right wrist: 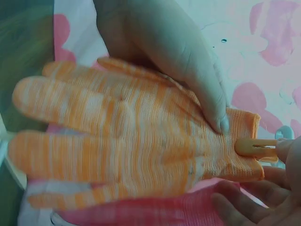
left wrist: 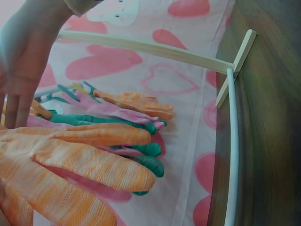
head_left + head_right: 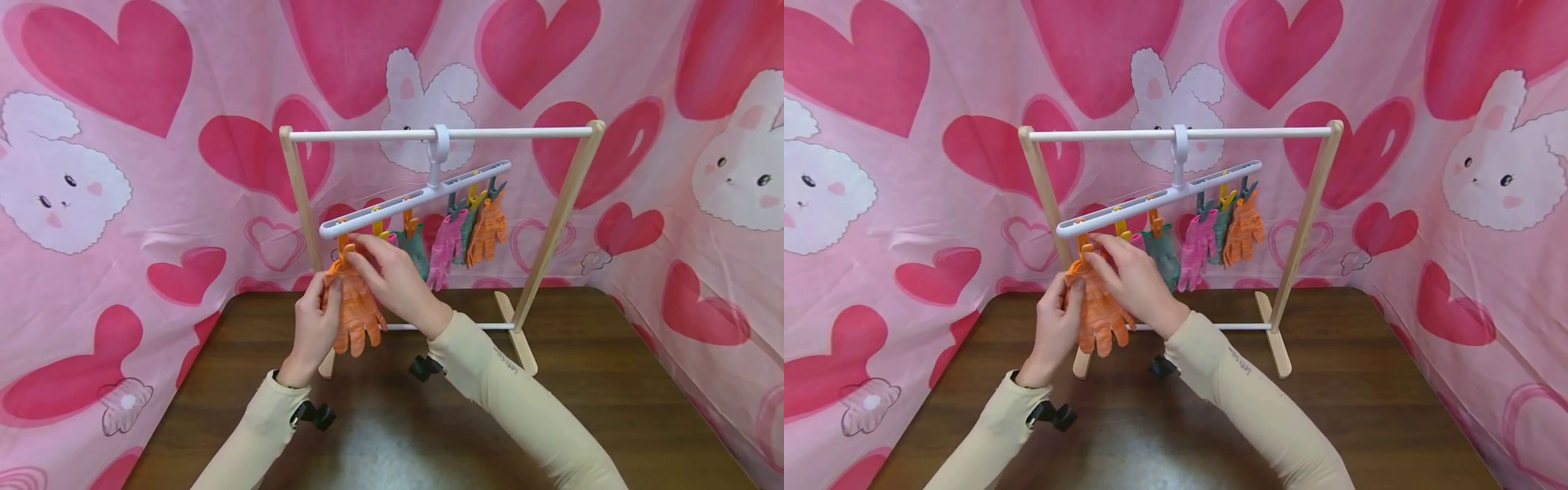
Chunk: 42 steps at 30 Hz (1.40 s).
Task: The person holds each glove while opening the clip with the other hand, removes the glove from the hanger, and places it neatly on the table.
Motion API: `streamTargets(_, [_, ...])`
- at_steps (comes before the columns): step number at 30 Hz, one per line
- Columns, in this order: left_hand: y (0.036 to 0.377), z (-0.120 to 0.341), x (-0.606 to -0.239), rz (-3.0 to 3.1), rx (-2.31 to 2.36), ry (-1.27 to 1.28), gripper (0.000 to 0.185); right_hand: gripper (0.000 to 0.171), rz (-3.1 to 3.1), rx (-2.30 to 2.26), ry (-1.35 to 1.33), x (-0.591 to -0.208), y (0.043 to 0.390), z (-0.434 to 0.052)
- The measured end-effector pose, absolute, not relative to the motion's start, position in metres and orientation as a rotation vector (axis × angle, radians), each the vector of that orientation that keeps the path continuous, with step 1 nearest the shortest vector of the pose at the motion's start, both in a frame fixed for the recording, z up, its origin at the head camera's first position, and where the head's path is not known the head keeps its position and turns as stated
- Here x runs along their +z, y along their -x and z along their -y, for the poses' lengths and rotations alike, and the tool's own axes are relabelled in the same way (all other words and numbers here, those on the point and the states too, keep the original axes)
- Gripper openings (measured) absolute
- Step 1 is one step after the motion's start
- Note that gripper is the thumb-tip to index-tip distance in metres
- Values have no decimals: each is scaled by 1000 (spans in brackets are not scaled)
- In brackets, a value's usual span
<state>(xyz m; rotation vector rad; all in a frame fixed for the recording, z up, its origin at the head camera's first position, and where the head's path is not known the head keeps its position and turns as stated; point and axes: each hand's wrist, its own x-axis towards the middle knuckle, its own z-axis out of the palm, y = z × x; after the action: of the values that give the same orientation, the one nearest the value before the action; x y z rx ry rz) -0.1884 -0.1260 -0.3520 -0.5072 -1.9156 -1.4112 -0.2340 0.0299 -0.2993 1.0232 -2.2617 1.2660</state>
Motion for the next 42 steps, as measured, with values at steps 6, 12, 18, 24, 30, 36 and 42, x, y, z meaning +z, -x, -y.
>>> streamTargets(6, [189,126,-354,1928,-1446,502,11,39,2262,1508,-1001,-302,236,-27])
streamTargets(12, [189,125,-354,1937,-1457,496,10,34,2191,1761,-999,-302,242,-26])
streamTargets(18, [189,126,-354,1949,-1447,494,11,32,2196,1808,-992,-302,244,-27])
streamTargets(24, [188,127,-354,1961,-1421,494,9,31,2190,1807,-971,-301,244,-26])
streamTargets(30, [191,127,-360,1971,-1407,497,8,30,2187,1772,-936,-303,244,-26])
streamTargets(36, [208,134,-383,1989,-1383,482,11,31,2189,1766,-918,-304,244,-25])
streamTargets(42, [210,137,-395,1986,-1358,474,9,31,2164,1790,-932,-302,242,-23])
